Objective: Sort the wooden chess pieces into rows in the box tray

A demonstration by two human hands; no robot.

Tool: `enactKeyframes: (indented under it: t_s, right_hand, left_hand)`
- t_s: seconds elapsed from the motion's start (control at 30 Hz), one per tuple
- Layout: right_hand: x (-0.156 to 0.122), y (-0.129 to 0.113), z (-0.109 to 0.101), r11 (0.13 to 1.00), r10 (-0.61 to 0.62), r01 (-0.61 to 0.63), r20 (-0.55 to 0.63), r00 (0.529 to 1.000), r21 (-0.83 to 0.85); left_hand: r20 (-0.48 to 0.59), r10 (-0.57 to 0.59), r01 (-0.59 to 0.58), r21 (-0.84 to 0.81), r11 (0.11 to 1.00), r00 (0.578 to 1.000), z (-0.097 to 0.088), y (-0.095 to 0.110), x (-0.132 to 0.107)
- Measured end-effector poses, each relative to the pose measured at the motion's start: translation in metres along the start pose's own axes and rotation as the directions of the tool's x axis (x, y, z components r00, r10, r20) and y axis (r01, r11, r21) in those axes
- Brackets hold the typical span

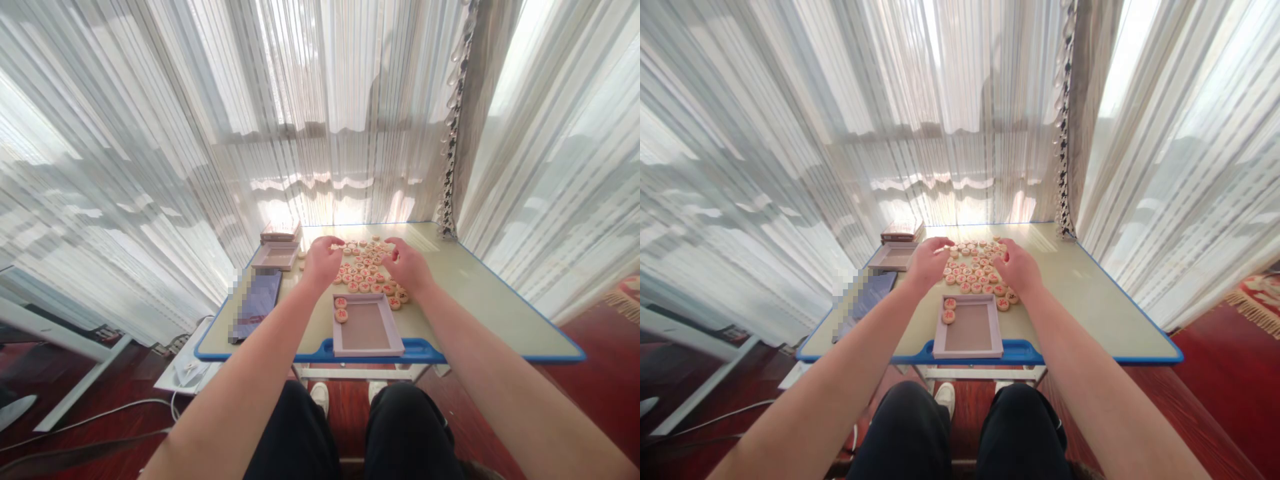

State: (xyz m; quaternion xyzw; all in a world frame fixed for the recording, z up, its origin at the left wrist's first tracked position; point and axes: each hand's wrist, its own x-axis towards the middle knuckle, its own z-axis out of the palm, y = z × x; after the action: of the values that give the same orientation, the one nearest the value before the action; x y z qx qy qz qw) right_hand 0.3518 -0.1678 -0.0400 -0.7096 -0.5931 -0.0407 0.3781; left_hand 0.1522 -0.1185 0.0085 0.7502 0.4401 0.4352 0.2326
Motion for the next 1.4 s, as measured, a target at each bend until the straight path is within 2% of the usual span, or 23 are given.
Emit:
enactKeyframes:
  t_s: [0.13, 0.2, 0.27, 0.33, 0.47, 0.6, 0.7, 0.87, 1.07, 1.17, 1.3, 1.4]
  right_hand:
    - [0.004, 0.005, -0.008, 0.992, 0.120, -0.122, -0.096, 0.988, -0.018]
    - [0.006, 0.009, -0.008, 0.988, 0.152, -0.155, -0.143, 0.978, -0.013]
    - [0.008, 0.012, -0.007, 0.984, 0.174, -0.176, -0.193, 0.966, 0.004]
    - [0.009, 0.014, -0.005, 0.981, 0.190, -0.191, -0.212, 0.959, 0.017]
    - [0.011, 0.015, -0.003, 0.985, 0.165, -0.168, -0.087, 0.983, -0.036]
    - [0.013, 0.014, -0.001, 0.986, 0.153, -0.149, 0.049, 0.987, -0.074]
    - [0.013, 0.014, 0.001, 0.988, 0.152, -0.148, 0.107, 0.983, -0.043]
    - [0.014, 0.016, 0.006, 0.989, 0.141, -0.134, 0.167, 0.976, -0.057]
    - [0.016, 0.021, 0.010, 0.996, 0.074, -0.065, 0.175, 0.982, -0.055]
    - [0.015, 0.022, 0.010, 0.995, 0.085, -0.075, 0.168, 0.982, -0.065]
    - [0.014, 0.013, 0.004, 0.997, 0.062, -0.057, 0.100, 0.993, -0.051]
    - [0.022, 0.001, 0.001, 0.993, 0.110, -0.103, 0.150, 0.983, -0.055]
  left_hand:
    - [0.044, 0.017, -0.018, 0.020, 1.000, 0.999, 0.008, 0.008, 0.027]
    - [0.072, 0.074, -0.080, 0.090, 0.993, 0.995, 0.015, 0.007, 0.036]
    - [0.162, 0.158, -0.189, 0.202, 0.961, 0.974, 0.023, 0.002, 0.042]
    - [0.277, 0.189, -0.275, 0.317, 0.908, 0.942, 0.029, -0.005, 0.046]
    - [0.366, 0.115, -0.289, 0.466, 0.836, 0.924, 0.035, -0.023, 0.047]
    - [0.407, 0.061, -0.263, 0.464, 0.846, 0.912, 0.037, -0.037, 0.041]
    - [0.415, 0.043, -0.240, 0.438, 0.866, 0.909, 0.037, -0.036, 0.037]
    - [0.478, -0.030, -0.226, 0.468, 0.854, 0.878, 0.037, -0.026, 0.032]
    - [0.462, 0.023, -0.272, 0.482, 0.833, 0.887, 0.038, -0.018, 0.029]
    - [0.407, 0.120, -0.280, 0.361, 0.889, 0.906, 0.035, -0.013, 0.028]
    - [0.307, 0.255, -0.317, 0.174, 0.932, 0.917, 0.031, -0.009, 0.028]
    - [0.246, 0.283, -0.308, 0.069, 0.949, 0.927, 0.031, -0.009, 0.031]
